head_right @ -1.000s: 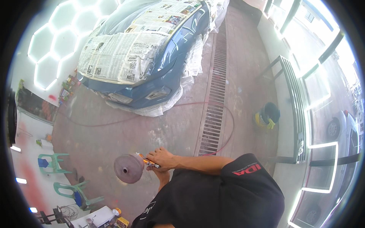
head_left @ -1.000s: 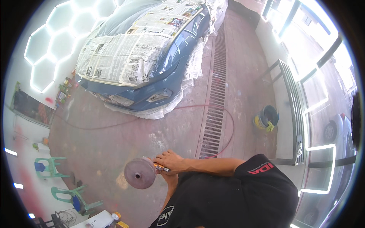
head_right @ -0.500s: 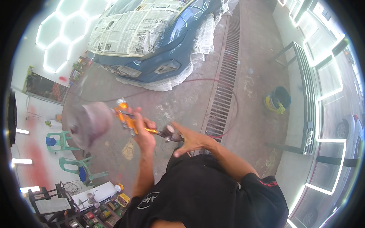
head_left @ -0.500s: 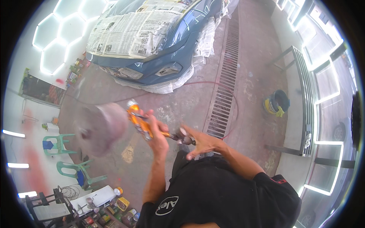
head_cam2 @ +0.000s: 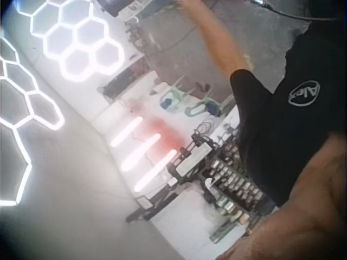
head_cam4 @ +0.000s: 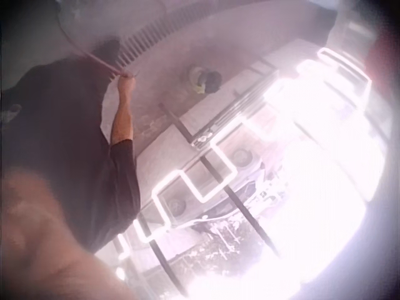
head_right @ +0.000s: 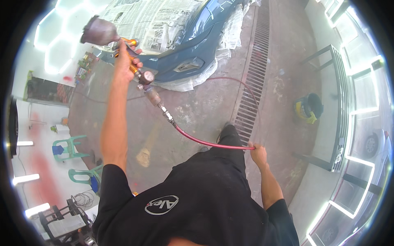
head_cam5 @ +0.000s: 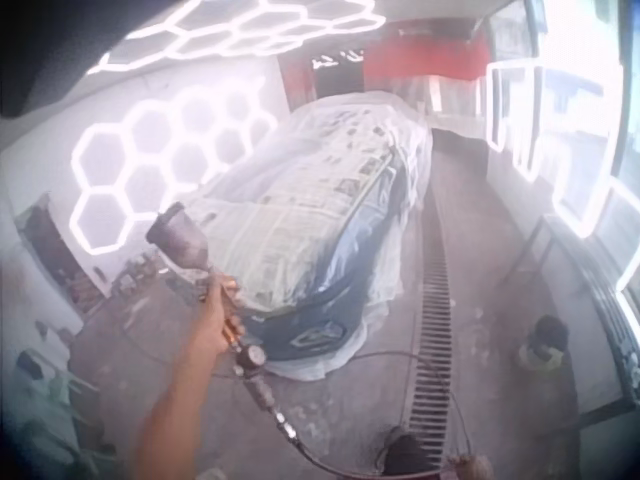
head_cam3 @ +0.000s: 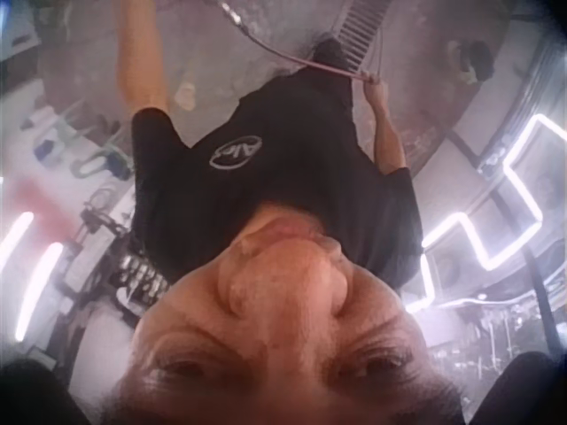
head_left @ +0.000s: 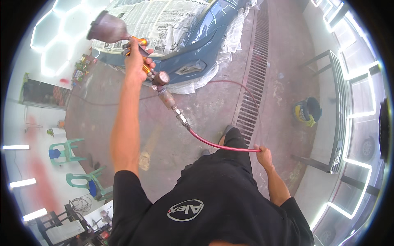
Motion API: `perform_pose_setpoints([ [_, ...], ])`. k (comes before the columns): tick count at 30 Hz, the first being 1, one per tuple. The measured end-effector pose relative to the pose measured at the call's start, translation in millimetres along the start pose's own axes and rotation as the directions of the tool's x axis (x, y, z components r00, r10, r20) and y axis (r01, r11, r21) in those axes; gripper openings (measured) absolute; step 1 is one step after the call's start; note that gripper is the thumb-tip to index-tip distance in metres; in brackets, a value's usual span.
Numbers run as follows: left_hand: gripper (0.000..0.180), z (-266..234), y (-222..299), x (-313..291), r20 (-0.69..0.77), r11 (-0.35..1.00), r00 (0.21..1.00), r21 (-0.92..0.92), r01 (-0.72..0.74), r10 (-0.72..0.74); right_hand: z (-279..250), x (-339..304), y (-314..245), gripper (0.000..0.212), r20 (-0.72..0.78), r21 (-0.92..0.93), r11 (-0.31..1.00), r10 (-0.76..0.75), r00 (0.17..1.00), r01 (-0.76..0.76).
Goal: The person uses a spray gun to apply paint to a car bumper that is masked with newspaper and plastic. They walk around the bumper, spraying multiple passes, then refill the spray gun cup from a paint can and continue spraying.
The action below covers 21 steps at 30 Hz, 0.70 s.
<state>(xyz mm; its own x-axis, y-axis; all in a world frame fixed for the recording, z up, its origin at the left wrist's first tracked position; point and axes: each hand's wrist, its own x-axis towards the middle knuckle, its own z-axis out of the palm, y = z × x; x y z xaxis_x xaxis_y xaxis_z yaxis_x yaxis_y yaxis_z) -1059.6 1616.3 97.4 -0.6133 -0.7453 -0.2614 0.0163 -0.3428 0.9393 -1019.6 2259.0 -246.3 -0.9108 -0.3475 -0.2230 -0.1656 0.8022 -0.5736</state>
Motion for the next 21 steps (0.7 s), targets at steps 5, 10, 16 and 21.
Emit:
perform_pose_setpoints([
  [5,0.058,46,-66,137,0.016,0.991,0.993,0.061,0.116,-0.117,-56,66,-21,0.067,-0.161,0.083,0.992,0.111,0.981,-0.099],
  [10,0.052,107,-124,254,-0.107,0.935,0.937,0.096,0.341,-0.331,-140,161,-31,0.069,-0.117,-0.013,0.988,0.151,0.982,-0.154],
  [16,0.052,223,-98,407,-0.024,0.948,0.956,0.124,0.293,-0.292,-245,279,-68,0.068,-0.037,0.059,0.966,0.256,0.966,-0.253],
  [21,0.047,363,-44,521,0.023,0.927,0.929,0.068,0.368,-0.371,-306,362,-96,0.063,-0.063,0.124,0.965,0.241,0.969,-0.232],
])
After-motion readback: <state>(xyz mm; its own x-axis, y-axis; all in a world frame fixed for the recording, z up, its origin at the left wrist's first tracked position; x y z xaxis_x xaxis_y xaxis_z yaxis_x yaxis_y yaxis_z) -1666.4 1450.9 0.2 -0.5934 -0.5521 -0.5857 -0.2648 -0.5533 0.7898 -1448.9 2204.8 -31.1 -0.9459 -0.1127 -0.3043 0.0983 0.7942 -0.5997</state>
